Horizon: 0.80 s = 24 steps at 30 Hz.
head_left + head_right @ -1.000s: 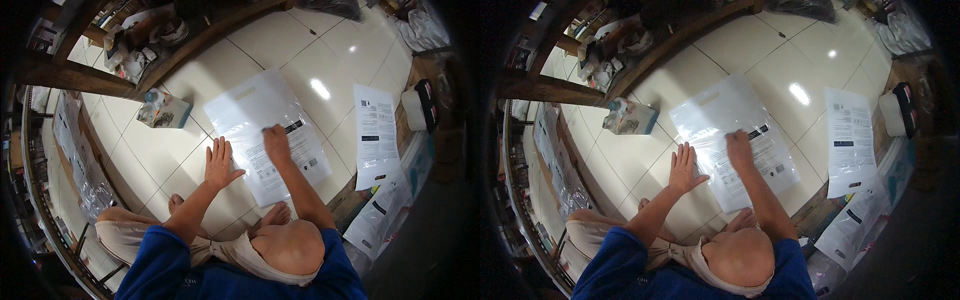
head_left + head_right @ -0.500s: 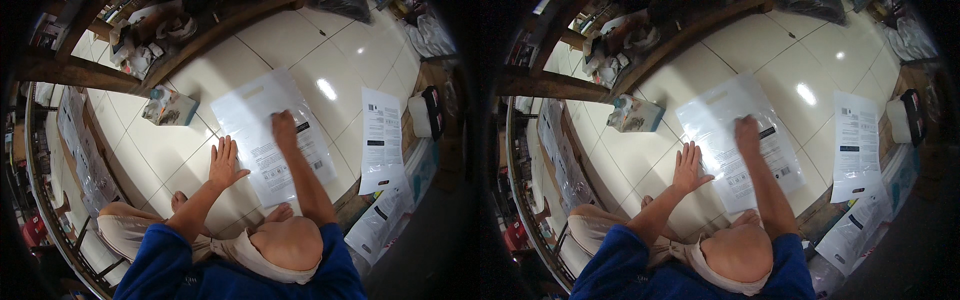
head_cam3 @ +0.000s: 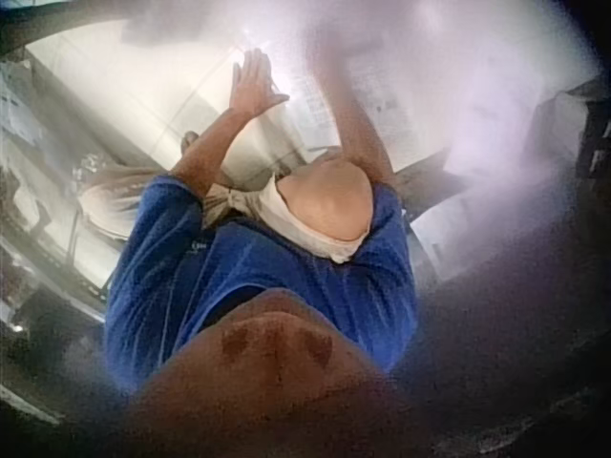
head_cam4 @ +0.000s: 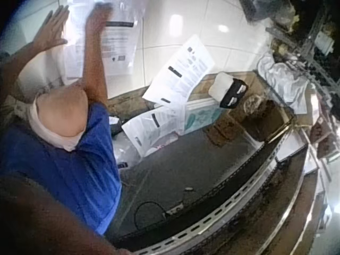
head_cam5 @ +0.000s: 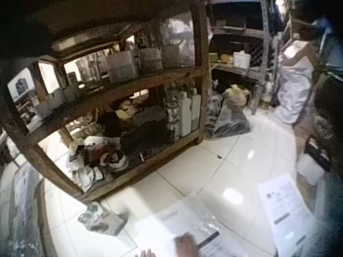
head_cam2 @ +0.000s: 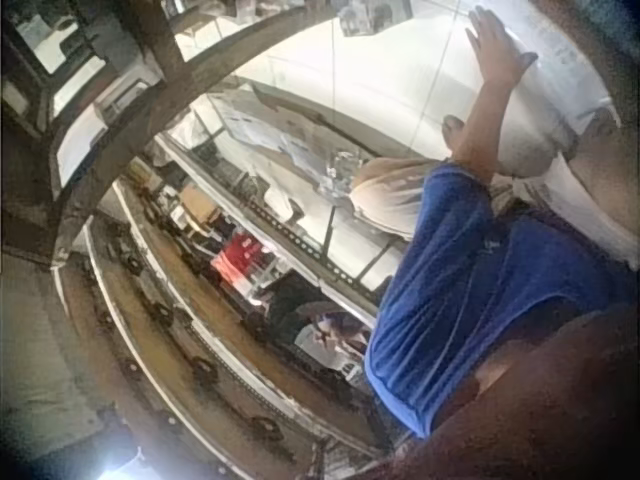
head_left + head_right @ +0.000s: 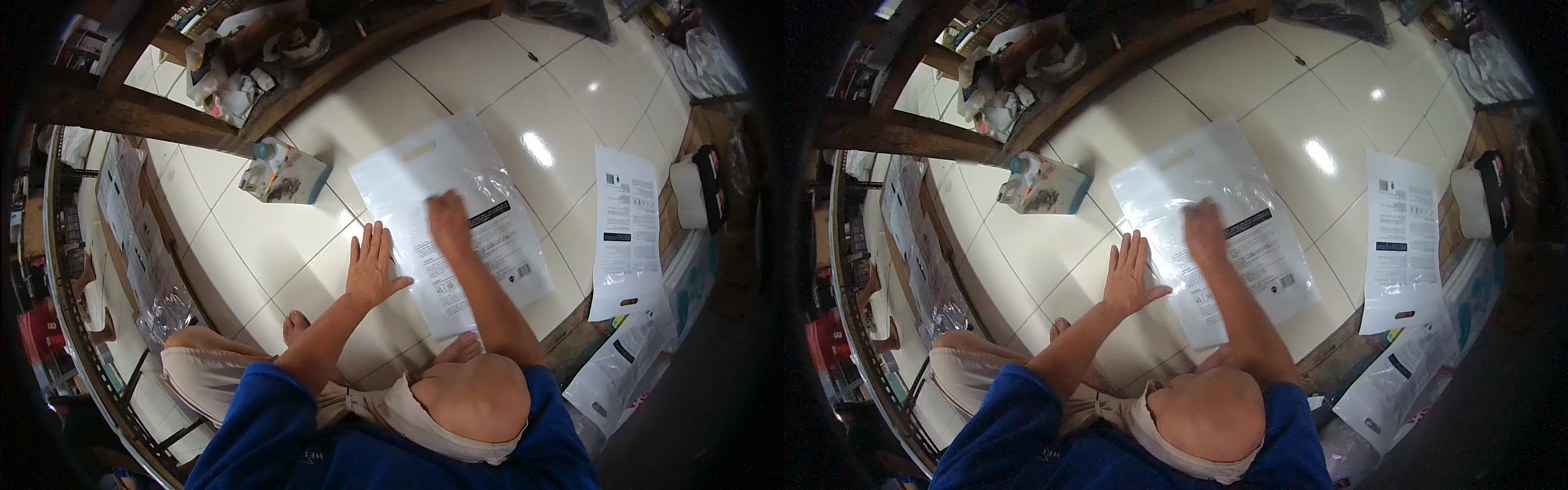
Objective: The person sits on the floor and cleans a large transparent plastic sheet using a small cloth and a liquid from a bottle. They repeatedly apply the liquid and wipe the surface of the sheet.
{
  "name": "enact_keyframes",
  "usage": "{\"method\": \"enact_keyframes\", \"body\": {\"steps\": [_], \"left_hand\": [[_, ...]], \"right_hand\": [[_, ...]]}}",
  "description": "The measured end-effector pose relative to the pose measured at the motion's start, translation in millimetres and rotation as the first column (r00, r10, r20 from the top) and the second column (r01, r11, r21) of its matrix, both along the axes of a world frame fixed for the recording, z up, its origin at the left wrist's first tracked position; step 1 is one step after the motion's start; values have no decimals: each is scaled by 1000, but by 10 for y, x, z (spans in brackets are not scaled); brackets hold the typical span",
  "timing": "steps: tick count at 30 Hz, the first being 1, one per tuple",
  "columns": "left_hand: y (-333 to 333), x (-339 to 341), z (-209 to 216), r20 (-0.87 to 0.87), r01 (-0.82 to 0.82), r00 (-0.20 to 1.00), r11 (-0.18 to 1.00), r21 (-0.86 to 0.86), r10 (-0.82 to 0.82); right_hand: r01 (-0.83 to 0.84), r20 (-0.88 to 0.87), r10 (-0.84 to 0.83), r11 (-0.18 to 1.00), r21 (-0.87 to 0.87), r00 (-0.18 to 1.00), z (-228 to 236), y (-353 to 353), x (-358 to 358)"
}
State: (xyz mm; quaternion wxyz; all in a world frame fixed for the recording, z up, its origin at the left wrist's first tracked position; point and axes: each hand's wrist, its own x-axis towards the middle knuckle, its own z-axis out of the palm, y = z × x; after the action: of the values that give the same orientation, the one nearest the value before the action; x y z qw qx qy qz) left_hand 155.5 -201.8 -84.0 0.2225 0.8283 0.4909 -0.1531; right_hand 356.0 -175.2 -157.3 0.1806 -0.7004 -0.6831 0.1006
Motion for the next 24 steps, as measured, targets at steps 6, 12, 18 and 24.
{"method": "enact_keyframes", "body": {"steps": [6,12,18,24], "left_hand": [[-19,15,13,-20,-8,1000,1000,-15,7],[-28,89,-15,-22,-6,1000,1000,-2,5],[46,70,-106,89,-28,996,999,26,25],[152,-47,-74,75,-3,997,1000,-3,3]], "right_hand": [[233,-234,-218,972,38,948,220,173,861],[-59,-70,67,992,108,995,169,-172,19],[186,-127,-174,978,92,977,-293,390,1288],[227,-907,-239,960,-166,346,-245,-241,1287]]}}
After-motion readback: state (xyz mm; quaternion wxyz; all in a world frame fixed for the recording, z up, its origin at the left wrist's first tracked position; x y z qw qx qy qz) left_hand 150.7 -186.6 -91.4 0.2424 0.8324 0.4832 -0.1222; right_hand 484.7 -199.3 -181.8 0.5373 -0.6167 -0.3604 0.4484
